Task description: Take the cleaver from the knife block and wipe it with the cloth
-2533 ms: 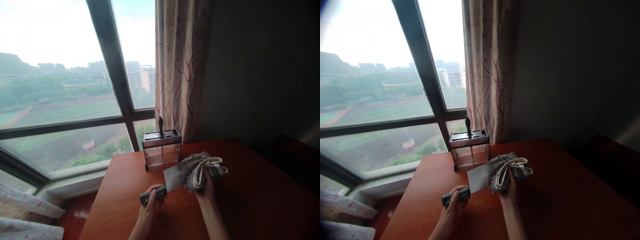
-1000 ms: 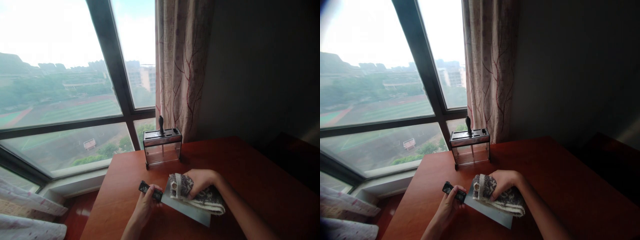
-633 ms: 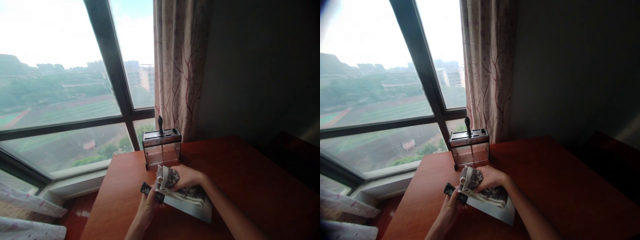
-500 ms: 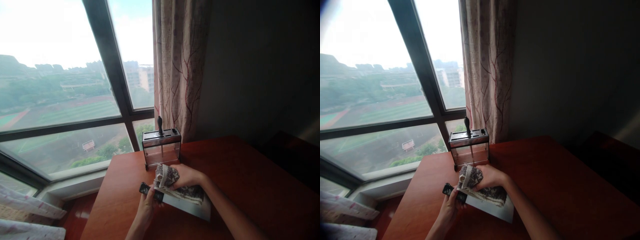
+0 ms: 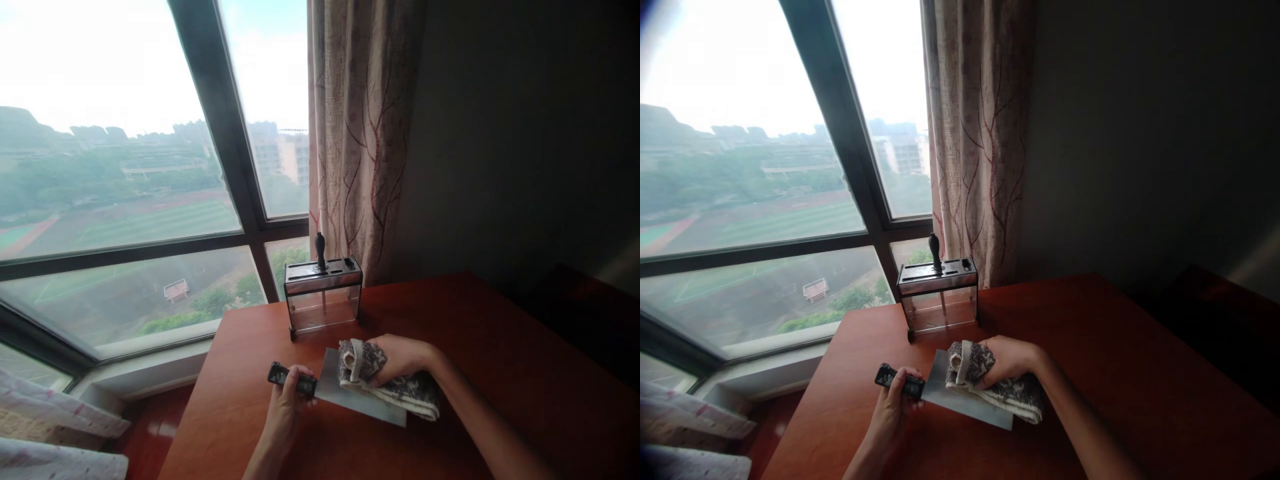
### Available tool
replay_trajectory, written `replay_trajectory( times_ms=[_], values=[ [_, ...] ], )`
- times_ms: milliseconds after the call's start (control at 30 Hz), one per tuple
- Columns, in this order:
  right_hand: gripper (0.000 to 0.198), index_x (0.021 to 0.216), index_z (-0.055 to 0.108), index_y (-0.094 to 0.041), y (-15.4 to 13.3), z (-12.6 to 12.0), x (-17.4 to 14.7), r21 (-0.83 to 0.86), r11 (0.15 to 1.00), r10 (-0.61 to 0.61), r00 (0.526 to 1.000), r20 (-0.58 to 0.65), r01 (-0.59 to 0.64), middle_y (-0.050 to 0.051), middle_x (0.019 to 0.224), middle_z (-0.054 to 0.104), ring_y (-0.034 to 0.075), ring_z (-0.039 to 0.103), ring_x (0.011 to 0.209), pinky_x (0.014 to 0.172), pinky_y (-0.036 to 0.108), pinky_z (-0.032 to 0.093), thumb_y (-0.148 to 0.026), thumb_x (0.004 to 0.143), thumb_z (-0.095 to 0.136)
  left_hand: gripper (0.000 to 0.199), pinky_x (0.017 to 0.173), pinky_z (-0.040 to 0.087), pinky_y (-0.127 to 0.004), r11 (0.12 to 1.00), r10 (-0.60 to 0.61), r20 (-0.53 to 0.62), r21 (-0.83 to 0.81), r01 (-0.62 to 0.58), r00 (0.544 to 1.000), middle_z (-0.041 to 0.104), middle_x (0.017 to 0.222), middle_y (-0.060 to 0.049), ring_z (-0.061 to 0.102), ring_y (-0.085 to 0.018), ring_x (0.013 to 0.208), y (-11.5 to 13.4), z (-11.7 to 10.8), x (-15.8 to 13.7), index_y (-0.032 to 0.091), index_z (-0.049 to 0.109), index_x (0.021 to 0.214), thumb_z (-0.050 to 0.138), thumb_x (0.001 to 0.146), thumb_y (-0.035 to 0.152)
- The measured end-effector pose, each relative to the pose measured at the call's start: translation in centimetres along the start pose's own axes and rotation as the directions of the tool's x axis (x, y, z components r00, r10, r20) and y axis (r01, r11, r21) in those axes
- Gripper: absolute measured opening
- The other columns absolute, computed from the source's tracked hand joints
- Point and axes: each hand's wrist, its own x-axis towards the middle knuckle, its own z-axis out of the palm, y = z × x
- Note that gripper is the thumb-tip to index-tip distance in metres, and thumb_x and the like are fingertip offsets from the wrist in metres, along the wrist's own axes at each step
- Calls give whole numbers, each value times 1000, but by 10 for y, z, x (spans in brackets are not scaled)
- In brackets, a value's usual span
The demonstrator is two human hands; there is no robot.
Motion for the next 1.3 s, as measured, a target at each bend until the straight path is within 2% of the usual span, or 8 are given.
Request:
replay_trajectory(
  times_ms=[100,267,400,633,767,1033,1200,1300],
  values=[
    [49,103,66,-21,-5,1,6,-65,998,-18,1000,7,18,-1,99,71,21,64,90,76,24,45,-35,58,79,39,38,39,-18,1000,13,18,5,-13,1000,62,56,2,56,-10,39,-4,2,-1,14,63,70,71,67,52],
    [50,102,64,-22,-19,11,24,-167,984,-74,995,-62,63,1,99,71,23,65,88,73,25,45,-40,59,78,39,37,38,-18,999,-3,39,38,1,999,62,52,1,55,-11,38,-14,4,-1,14,60,71,70,68,52],
    [51,101,64,-22,-24,20,39,-225,969,-133,979,-152,97,3,99,71,24,66,86,70,26,45,-42,57,79,41,38,41,-20,999,7,-12,44,-6,1000,60,48,3,53,-11,37,-20,6,-1,15,58,75,73,65,53],
    [54,103,64,-22,-18,27,43,-135,981,-166,955,-246,136,2,99,72,23,66,86,70,26,47,-41,56,80,44,37,41,-22,996,24,-45,89,-20,999,61,48,2,54,-13,36,-16,6,1,14,60,76,73,63,53],
    [54,103,65,-19,-7,22,34,-38,993,-122,965,-230,116,2,99,72,23,66,86,73,27,48,-42,56,81,40,36,39,-20,998,22,-31,55,-21,999,62,51,1,53,-11,37,-8,2,3,14,61,72,72,65,52],
    [52,108,65,-20,6,7,8,79,994,-73,992,-107,81,1,105,71,24,63,99,84,28,46,-38,61,78,41,39,43,-20,999,36,-107,-21,-38,994,60,56,3,52,-10,43,9,-12,10,14,64,68,75,60,52],
    [49,105,67,-21,7,2,5,14,1000,20,1000,-22,-20,0,102,72,23,65,94,80,25,46,-37,59,79,40,41,44,-20,1000,17,-88,6,-17,996,61,56,2,54,-10,44,6,-12,11,14,63,69,75,62,52],
    [46,103,68,-21,1,4,12,-52,998,24,1000,17,-23,0,103,72,22,65,94,78,24,46,-38,61,77,42,39,43,-20,999,-19,-46,31,21,999,61,57,2,54,-10,42,2,-11,11,15,62,69,74,61,54]
  ],
)
